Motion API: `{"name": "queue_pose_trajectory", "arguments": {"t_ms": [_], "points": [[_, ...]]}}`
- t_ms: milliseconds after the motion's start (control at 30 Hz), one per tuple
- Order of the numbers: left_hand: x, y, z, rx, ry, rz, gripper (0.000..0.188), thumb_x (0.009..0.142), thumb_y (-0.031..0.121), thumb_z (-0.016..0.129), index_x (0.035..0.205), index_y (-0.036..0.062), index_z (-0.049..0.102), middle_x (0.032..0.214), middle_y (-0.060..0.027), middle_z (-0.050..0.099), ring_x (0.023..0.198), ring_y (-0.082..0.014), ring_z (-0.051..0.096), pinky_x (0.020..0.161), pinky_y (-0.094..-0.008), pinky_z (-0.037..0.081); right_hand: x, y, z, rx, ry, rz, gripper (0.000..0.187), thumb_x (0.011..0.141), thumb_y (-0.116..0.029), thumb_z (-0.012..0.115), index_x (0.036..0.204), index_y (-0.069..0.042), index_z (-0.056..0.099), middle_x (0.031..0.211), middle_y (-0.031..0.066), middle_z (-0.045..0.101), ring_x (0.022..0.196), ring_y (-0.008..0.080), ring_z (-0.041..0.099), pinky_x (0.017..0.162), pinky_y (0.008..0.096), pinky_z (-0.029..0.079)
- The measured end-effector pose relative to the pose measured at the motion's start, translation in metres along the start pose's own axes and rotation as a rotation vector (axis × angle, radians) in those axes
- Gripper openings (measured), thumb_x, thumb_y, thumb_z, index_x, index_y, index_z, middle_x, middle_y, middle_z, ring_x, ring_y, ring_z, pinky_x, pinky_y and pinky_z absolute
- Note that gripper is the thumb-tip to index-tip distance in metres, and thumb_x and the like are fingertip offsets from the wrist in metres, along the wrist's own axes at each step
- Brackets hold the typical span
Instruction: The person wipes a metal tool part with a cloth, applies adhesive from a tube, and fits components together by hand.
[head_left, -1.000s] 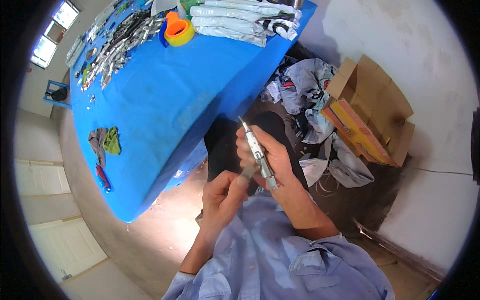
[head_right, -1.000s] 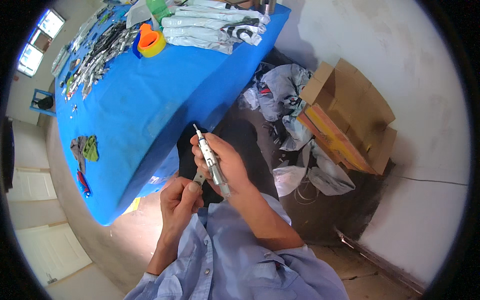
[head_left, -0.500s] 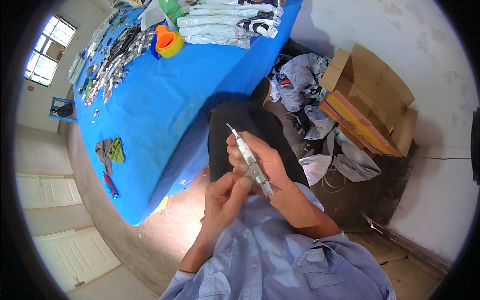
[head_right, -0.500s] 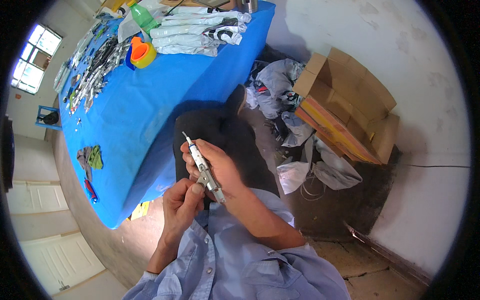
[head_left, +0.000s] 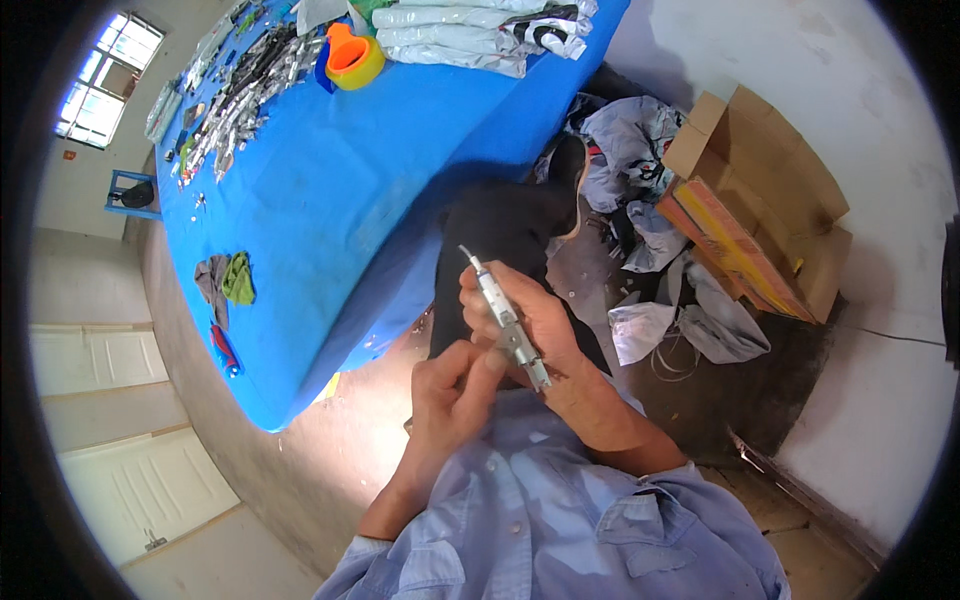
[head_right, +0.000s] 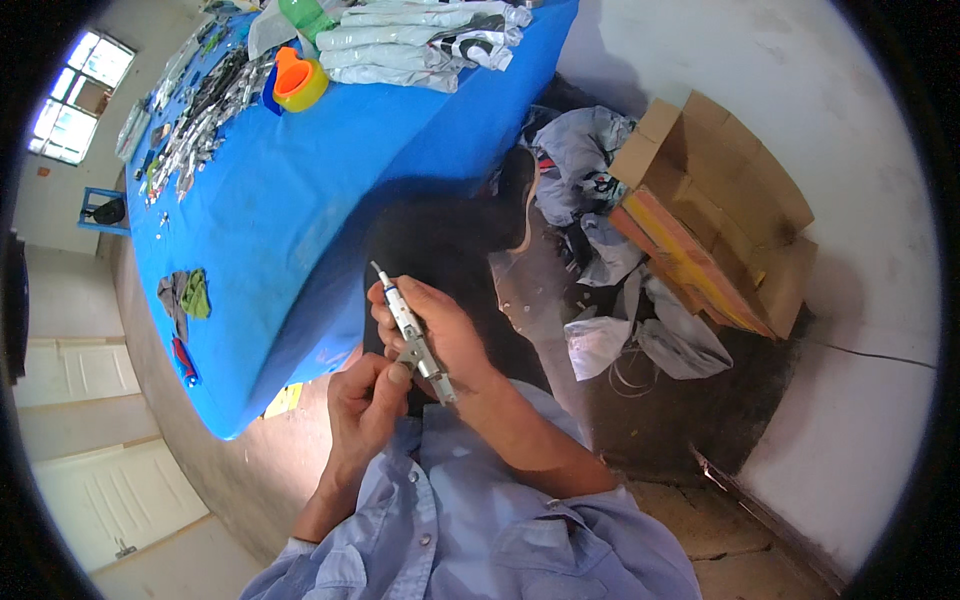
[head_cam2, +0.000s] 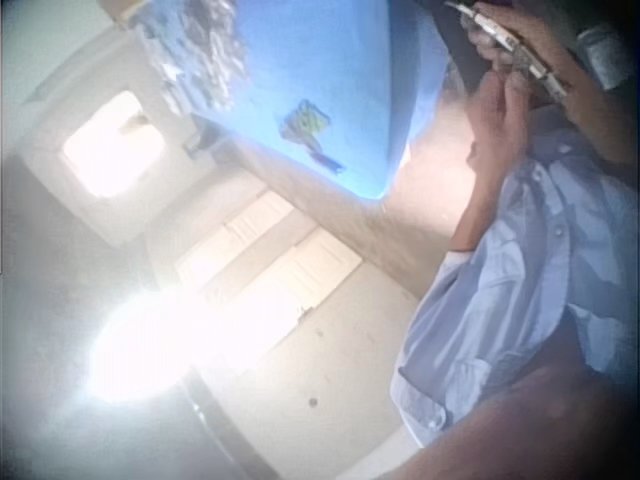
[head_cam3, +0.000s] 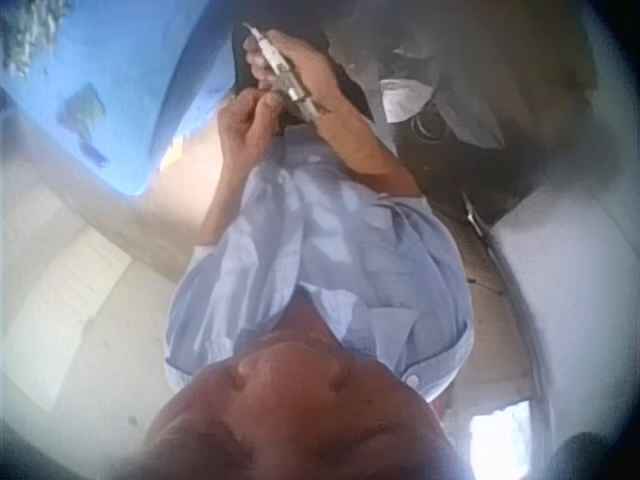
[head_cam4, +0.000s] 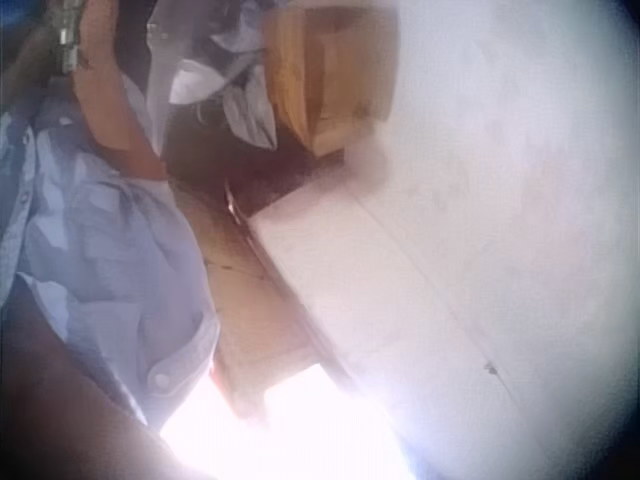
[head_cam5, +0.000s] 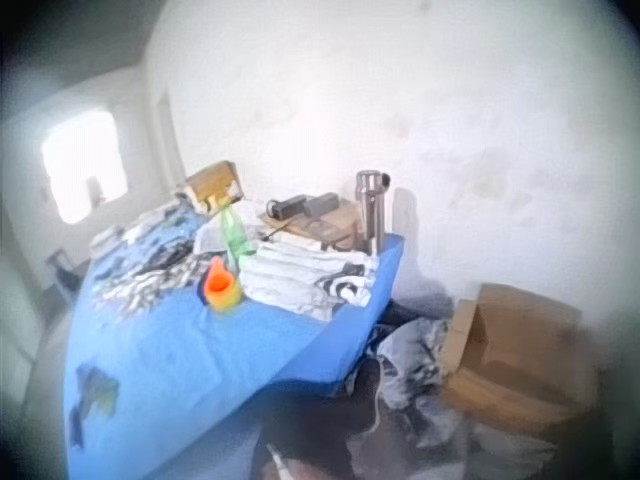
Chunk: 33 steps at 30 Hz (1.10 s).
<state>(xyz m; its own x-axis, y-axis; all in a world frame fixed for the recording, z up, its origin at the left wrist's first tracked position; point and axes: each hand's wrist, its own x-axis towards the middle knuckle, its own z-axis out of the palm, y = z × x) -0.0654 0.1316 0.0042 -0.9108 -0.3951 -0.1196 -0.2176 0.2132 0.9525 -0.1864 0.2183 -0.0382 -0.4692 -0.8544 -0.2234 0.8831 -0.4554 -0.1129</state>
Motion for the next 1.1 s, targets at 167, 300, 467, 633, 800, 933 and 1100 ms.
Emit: {"name": "queue_pose_trajectory", "arguments": {"t_ms": [167, 300, 467, 633, 800, 933, 1100], "points": [[0.004, -0.015, -0.005, -0.025, 0.033, -0.051, 0.035, 0.106, 0.027, 0.061, 0.081, 0.0017, 0.065, 0.061, 0.0, 0.058, 0.055, -0.0063, 0.052, 0.051, -0.0248, 0.037, 0.015, 0.012, -0.015, -0.032, -0.014, 0.063, 0.035, 0.112, -0.032, 0.046, 0.115, 0.0, 0.06, 0.084, 0.0028, 0.056, 0.067, 0.01, 0.049, 0.061, 0.0235, 0.041], [0.005, -0.025, -0.011, 0.001, 0.002, -0.092, 0.036, 0.106, 0.027, 0.061, 0.082, 0.0021, 0.065, 0.061, 0.0004, 0.057, 0.055, -0.0065, 0.052, 0.051, -0.025, 0.038, 0.024, 0.019, -0.032, 0.016, -0.038, 0.123, 0.036, 0.112, -0.032, 0.045, 0.115, 0.0, 0.06, 0.084, 0.0043, 0.057, 0.069, 0.0117, 0.051, 0.064, 0.0248, 0.044], [0.015, -0.039, -0.012, -0.111, 0.058, -0.238, 0.037, 0.107, 0.028, 0.06, 0.08, 0.0023, 0.064, 0.061, 0.0004, 0.057, 0.055, -0.0066, 0.051, 0.051, -0.0252, 0.038, 0.038, 0.027, -0.047, -0.023, 0.05, 0.14, 0.036, 0.111, -0.032, 0.047, 0.114, 0.001, 0.06, 0.083, 0.0049, 0.057, 0.068, 0.0114, 0.051, 0.063, 0.0241, 0.045], [0.018, -0.053, -0.014, -0.104, 0.049, -0.238, 0.037, 0.107, 0.028, 0.06, 0.08, 0.0024, 0.064, 0.062, 0.0002, 0.058, 0.056, -0.0063, 0.051, 0.051, -0.0246, 0.038, 0.05, 0.027, -0.056, -0.041, 0.073, 0.189, 0.035, 0.111, -0.032, 0.047, 0.112, 0.001, 0.06, 0.083, 0.0048, 0.057, 0.067, 0.0109, 0.051, 0.062, 0.0233, 0.044], [0.021, -0.056, -0.023, -0.061, 0.071, -0.215, 0.037, 0.107, 0.028, 0.06, 0.08, 0.0021, 0.064, 0.062, 0.0, 0.058, 0.055, -0.0062, 0.052, 0.051, -0.0247, 0.039, 0.063, 0.034, -0.056, 0.009, 0.035, 0.218, 0.035, 0.111, -0.031, 0.047, 0.111, 0.001, 0.06, 0.082, 0.0043, 0.056, 0.067, 0.0109, 0.052, 0.061, 0.023, 0.044], [0.024, -0.057, -0.023, -0.068, 0.097, -0.232, 0.038, 0.106, 0.029, 0.061, 0.08, 0.0023, 0.064, 0.06, 0.0, 0.057, 0.054, -0.0065, 0.052, 0.05, -0.0252, 0.038, 0.067, 0.033, -0.054, -0.019, 0.079, 0.226, 0.035, 0.111, -0.031, 0.047, 0.111, 0.001, 0.06, 0.082, 0.0039, 0.056, 0.067, 0.0111, 0.052, 0.061, 0.023, 0.044], [0.021, -0.063, -0.022, 0.012, 0.051, -0.194, 0.037, 0.106, 0.029, 0.061, 0.08, 0.0025, 0.063, 0.059, 0.0003, 0.057, 0.054, -0.0061, 0.051, 0.05, -0.0243, 0.037, 0.063, 0.027, -0.056, -0.043, 0.071, 0.222, 0.035, 0.111, -0.032, 0.048, 0.111, 0.001, 0.061, 0.082, 0.0039, 0.056, 0.067, 0.0112, 0.052, 0.06, 0.0235, 0.044]]}}
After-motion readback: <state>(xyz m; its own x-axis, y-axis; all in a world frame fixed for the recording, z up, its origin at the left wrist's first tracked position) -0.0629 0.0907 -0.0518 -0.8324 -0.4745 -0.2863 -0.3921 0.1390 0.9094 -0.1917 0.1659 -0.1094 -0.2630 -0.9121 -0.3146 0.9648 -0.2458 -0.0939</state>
